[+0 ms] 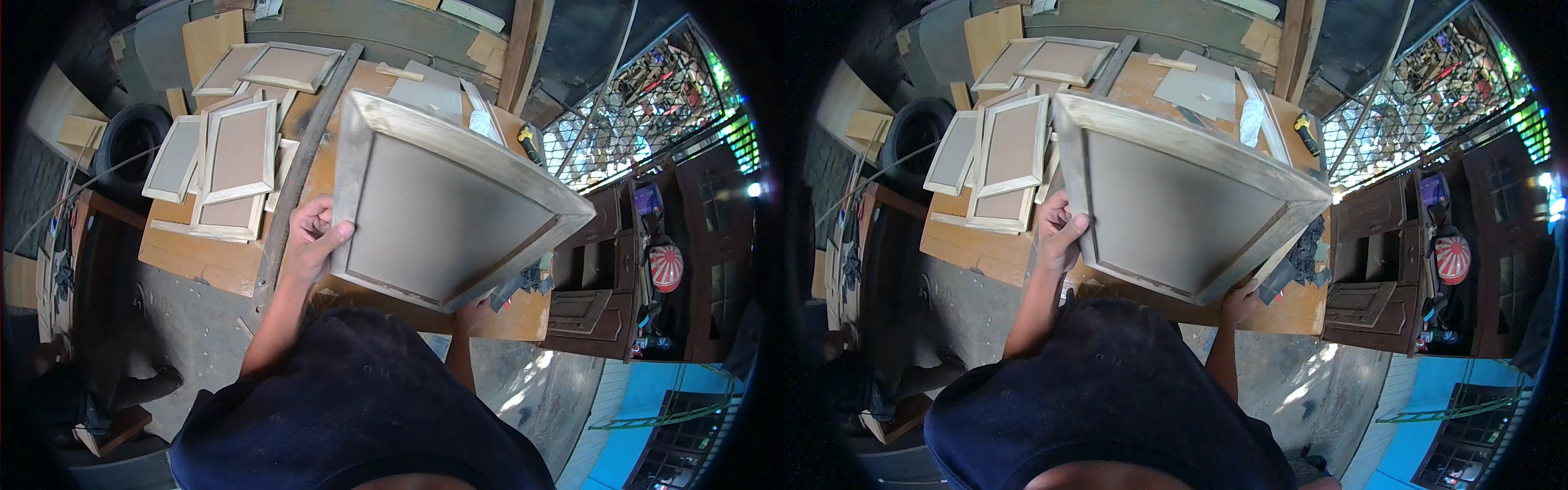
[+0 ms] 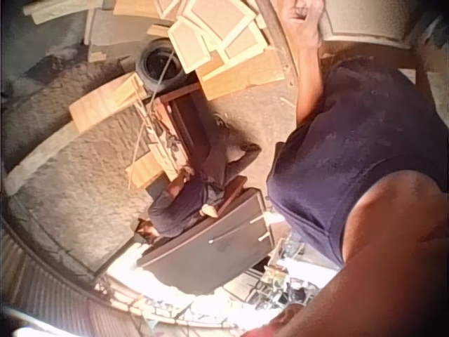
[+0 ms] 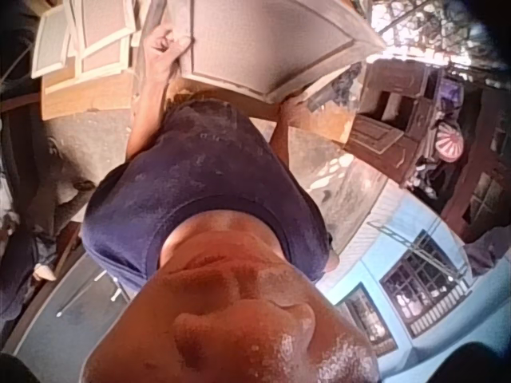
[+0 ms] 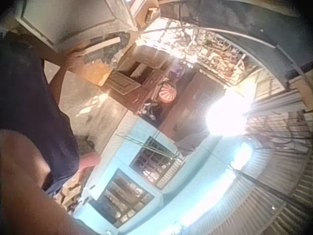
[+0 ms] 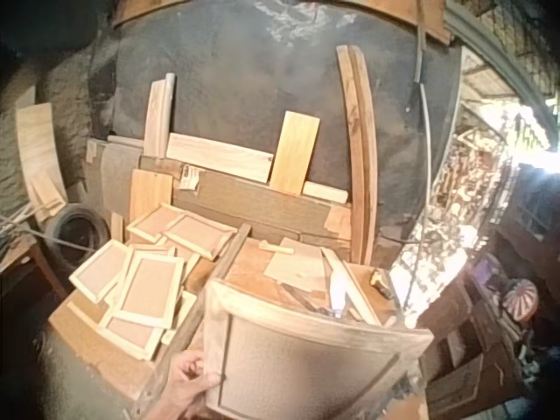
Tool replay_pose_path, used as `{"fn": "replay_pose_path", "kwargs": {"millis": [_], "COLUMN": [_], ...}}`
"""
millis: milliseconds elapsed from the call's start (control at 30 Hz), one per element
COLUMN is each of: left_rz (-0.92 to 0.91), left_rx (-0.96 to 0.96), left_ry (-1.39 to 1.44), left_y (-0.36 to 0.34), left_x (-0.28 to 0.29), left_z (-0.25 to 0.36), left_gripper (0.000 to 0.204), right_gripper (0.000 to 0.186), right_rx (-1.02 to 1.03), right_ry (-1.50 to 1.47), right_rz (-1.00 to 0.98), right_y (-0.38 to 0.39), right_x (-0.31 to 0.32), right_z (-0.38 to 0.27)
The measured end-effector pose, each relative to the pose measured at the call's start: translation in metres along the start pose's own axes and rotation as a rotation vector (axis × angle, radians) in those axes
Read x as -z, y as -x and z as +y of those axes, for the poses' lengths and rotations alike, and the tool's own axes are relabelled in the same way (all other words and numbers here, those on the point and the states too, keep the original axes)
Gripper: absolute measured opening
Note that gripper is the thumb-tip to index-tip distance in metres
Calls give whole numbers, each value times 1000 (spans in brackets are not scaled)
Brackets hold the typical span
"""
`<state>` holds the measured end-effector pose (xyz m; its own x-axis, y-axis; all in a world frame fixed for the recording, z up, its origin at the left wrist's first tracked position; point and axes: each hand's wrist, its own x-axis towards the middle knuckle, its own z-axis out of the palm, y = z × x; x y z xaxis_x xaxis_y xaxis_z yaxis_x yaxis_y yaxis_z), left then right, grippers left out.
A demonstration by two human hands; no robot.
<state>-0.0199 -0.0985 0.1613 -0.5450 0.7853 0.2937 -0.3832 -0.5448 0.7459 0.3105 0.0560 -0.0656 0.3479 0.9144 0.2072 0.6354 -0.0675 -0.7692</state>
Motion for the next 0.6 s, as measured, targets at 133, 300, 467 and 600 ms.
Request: {"fn": "replay_pose_path", "kwargs": {"millis": [133,300,467,600], "left_rz": [-55,-112,-45,-92], "left_rx": [123,152,80,124], "left_ry": [-229,-295,-295,-568], "left_y": [-3,2,-1,4], "left_x": [-19,-16,-23,-19], "left_z": [13,4,12,0], "left_gripper": [36,35,27,21], "right_gripper": [61,61,59,60], "right_rx": [20,89,9,-41], "right_ry": [53,119,32,76], "right_rz": [-41,23,14,-43], "right_y": [-3,-8,2,3], "right_x": [-5,-11,3,11], "right_z": [26,46,-2,-21]}}
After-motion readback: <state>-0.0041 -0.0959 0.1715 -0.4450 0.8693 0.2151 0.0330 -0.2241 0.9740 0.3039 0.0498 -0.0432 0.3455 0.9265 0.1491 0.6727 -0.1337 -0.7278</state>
